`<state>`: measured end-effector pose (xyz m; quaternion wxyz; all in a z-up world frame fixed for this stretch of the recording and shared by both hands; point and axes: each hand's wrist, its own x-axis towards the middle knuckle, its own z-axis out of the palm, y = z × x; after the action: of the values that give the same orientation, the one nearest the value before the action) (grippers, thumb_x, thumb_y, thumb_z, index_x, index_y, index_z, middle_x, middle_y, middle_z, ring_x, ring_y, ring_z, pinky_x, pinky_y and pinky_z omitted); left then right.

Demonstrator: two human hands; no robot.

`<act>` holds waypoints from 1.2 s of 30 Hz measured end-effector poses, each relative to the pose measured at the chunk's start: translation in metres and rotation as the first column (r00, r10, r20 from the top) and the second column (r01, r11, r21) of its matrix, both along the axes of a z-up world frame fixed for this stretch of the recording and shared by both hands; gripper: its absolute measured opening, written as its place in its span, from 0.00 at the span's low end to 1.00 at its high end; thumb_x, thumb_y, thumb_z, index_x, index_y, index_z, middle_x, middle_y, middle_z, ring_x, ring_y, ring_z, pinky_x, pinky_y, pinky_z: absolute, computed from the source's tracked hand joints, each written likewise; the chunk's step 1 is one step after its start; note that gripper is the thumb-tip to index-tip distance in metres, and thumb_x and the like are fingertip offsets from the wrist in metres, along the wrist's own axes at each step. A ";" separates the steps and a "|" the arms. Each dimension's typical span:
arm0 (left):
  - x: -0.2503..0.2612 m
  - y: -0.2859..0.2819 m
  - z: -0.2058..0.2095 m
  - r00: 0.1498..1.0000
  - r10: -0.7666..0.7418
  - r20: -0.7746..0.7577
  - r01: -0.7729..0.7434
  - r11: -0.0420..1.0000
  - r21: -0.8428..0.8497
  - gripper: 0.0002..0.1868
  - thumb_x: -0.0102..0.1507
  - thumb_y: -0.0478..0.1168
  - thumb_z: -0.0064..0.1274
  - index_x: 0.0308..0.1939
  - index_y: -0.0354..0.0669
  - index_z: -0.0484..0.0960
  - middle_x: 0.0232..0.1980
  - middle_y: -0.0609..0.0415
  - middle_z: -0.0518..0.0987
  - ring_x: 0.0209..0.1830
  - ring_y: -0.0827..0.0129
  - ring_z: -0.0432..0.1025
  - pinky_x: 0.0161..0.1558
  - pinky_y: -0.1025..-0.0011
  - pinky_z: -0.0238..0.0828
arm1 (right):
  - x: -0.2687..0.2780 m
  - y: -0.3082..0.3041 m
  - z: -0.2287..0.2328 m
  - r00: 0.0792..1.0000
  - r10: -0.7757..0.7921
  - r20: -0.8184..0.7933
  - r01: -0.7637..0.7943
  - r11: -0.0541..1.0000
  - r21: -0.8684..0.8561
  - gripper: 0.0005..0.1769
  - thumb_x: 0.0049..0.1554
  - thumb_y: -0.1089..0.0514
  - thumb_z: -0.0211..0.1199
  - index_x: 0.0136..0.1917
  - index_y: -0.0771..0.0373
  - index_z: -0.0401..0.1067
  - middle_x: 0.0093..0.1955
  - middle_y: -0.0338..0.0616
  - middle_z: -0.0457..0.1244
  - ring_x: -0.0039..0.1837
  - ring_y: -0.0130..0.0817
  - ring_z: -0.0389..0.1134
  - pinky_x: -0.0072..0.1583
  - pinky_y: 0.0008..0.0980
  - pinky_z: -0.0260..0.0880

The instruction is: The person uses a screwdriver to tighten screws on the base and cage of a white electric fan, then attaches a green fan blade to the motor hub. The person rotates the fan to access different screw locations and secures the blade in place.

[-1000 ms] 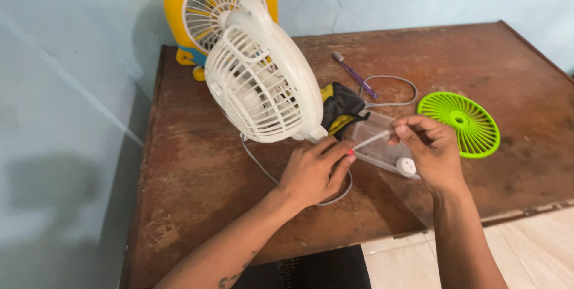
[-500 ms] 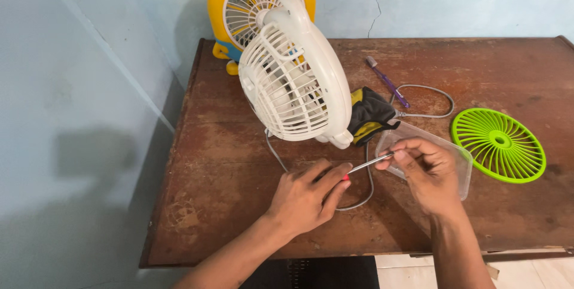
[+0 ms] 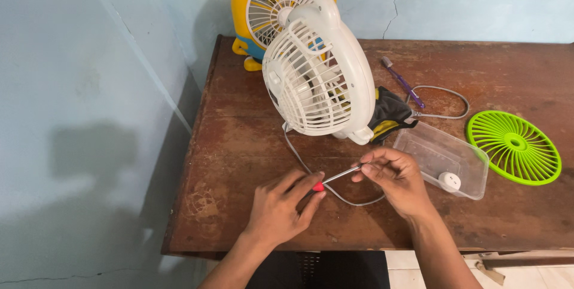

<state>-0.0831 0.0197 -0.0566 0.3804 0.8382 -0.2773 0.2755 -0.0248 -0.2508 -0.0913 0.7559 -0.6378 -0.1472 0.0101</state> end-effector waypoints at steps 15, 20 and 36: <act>0.009 0.007 0.004 0.977 0.041 -0.210 -0.072 0.987 -0.141 0.16 0.62 0.42 0.62 0.52 0.43 0.85 0.42 0.55 0.85 0.34 0.67 0.83 0.33 0.70 0.82 | 0.005 -0.019 0.015 0.952 -0.203 0.229 0.249 0.948 -0.196 0.13 0.59 0.68 0.67 0.58 0.69 0.75 0.51 0.50 0.71 0.50 0.34 0.72 0.55 0.35 0.77; 0.015 0.005 0.007 0.978 0.080 -0.194 -0.110 0.983 -0.147 0.14 0.62 0.42 0.62 0.51 0.44 0.86 0.42 0.55 0.85 0.36 0.64 0.83 0.36 0.68 0.80 | 0.027 -0.011 0.042 0.890 -0.077 0.450 0.267 0.886 -0.378 0.32 0.57 0.67 0.65 0.73 0.67 0.63 0.70 0.54 0.63 0.67 0.39 0.66 0.66 0.39 0.69; 0.025 0.003 0.000 0.960 0.092 -0.266 -0.120 0.989 -0.091 0.15 0.62 0.42 0.61 0.53 0.47 0.85 0.42 0.56 0.84 0.33 0.65 0.83 0.33 0.69 0.81 | 0.030 0.012 0.044 0.808 0.010 0.590 0.386 0.747 -0.542 0.31 0.61 0.63 0.62 0.76 0.71 0.61 0.63 0.61 0.68 0.63 0.44 0.73 0.63 0.34 0.67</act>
<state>-0.0581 0.0227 -0.0564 0.4424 0.8593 -0.1642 0.1972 0.0050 -0.2387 -0.0476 0.4125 -0.8418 -0.2800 -0.2071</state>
